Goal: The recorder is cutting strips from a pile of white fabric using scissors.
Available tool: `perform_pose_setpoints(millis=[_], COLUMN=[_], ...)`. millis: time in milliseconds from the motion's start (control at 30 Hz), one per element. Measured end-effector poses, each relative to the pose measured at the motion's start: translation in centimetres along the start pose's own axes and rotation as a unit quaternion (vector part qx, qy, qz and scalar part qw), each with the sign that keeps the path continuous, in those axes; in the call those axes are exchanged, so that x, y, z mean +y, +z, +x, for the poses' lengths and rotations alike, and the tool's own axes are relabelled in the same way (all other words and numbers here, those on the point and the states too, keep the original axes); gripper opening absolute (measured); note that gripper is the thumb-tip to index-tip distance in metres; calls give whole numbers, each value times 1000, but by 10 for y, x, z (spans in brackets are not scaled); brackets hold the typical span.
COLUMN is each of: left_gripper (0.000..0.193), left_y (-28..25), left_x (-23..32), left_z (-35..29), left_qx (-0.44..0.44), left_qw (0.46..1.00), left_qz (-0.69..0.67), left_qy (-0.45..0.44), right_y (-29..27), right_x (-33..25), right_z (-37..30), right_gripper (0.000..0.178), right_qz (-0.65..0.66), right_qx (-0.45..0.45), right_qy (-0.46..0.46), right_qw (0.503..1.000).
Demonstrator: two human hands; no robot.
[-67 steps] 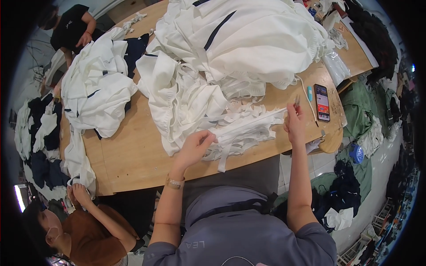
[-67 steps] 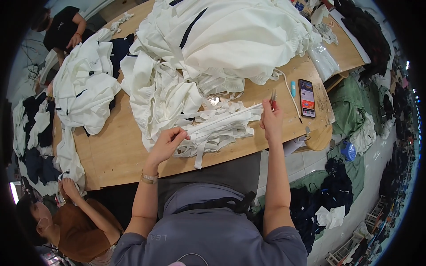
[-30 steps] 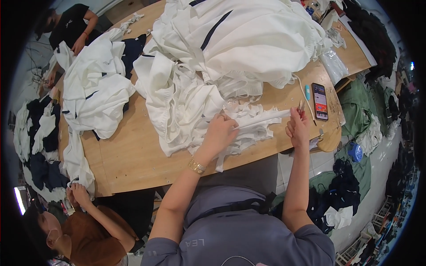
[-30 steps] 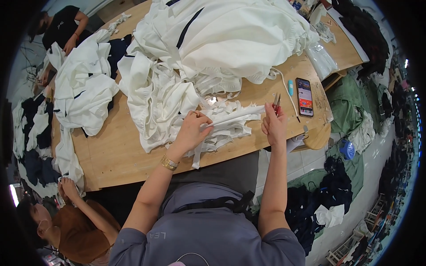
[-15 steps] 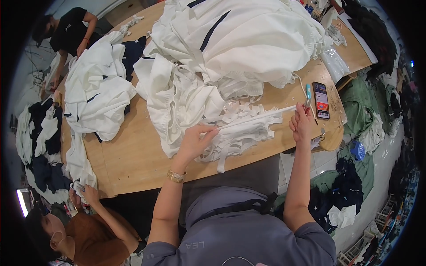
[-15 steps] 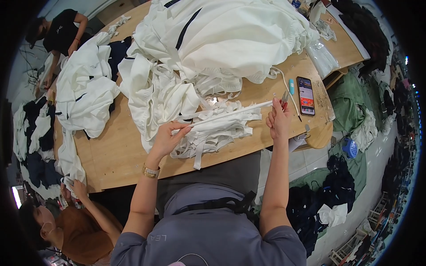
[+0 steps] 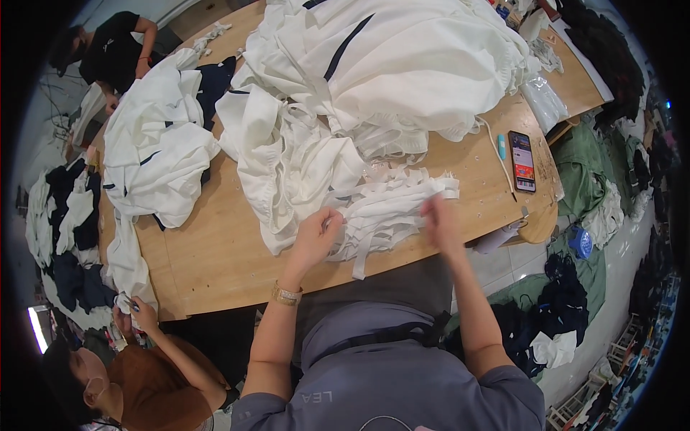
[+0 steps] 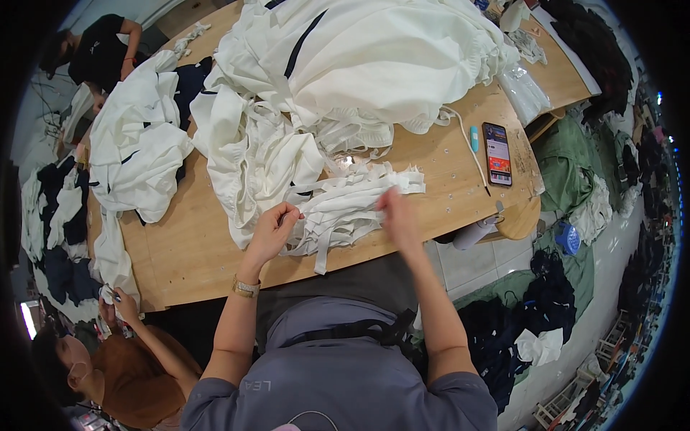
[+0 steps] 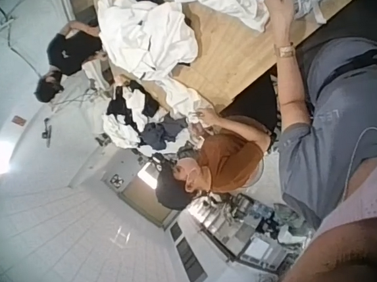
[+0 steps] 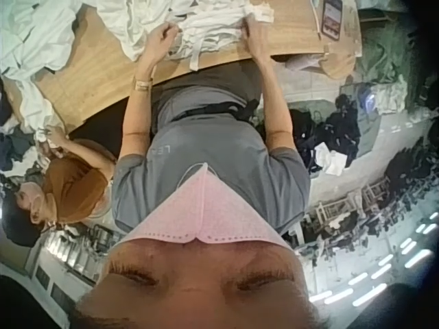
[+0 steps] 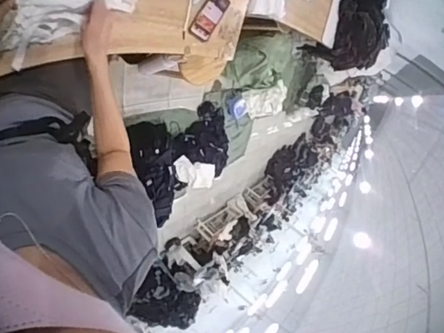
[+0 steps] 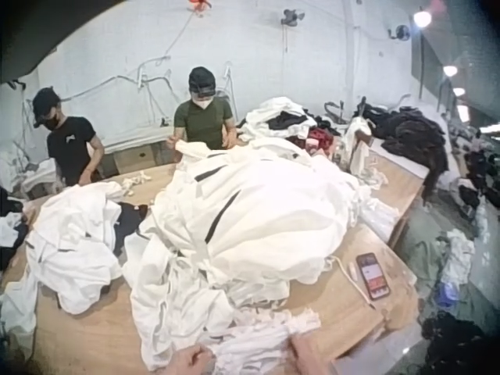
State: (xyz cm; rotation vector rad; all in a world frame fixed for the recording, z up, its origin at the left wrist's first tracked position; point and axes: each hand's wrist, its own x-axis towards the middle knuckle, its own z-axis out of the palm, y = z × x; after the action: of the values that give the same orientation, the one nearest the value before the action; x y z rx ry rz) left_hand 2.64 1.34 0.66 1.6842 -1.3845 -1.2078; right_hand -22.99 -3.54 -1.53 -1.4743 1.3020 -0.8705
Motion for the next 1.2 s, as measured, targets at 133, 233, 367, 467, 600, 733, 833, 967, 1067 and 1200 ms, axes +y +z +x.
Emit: perform_pose_setpoints(millis=[133, 233, 367, 467, 600, 733, 833, 967, 1067, 1200], left_gripper=[19, 18, 18, 16, 15, 15, 15, 17, 15, 14], left_y=[5, 6, 9, 8, 8, 8, 8, 8, 8, 7], left_x=[3, 4, -8, -8, 2, 5, 5, 1, -2, 0], left_z=[-5, -9, -12, -14, -17, -18, -18, -18, -16, -17], left_qx=[9, 5, 40, 47, 45, 79, 95, 83, 58, 51], left_qw=[999, 999, 997, 997, 997, 996, 994, 995, 998, 998], left_qz=[-43, -48, -59, -44, -57, -42, 1, 8, -24, -46], left_qy=[6, -5, 33, 36, 35, 26, 62, 48, 9, -1], right_y=[53, 75, 87, 90, 91, 91, 92, 96, 96, 95], right_x=[-28, -27, -29, -33, -37, -38, -36, -37, -33, -38], right_z=[-25, -26, -23, -22, -22, -24, -22, -21, -22, -22], right_gripper=[43, 45, 47, 47, 47, 45, 44, 43, 41, 40], right_qz=[274, 330, 335, 340, 329, 354, 365, 362, 357, 380], right_qx=[-218, -263, -284, -286, -285, -276, -272, -261, -248, -214], right_qy=[264, 297, 314, 305, 299, 308, 300, 294, 277, 272], right_qw=[899, 857, 842, 842, 850, 839, 838, 845, 857, 858])
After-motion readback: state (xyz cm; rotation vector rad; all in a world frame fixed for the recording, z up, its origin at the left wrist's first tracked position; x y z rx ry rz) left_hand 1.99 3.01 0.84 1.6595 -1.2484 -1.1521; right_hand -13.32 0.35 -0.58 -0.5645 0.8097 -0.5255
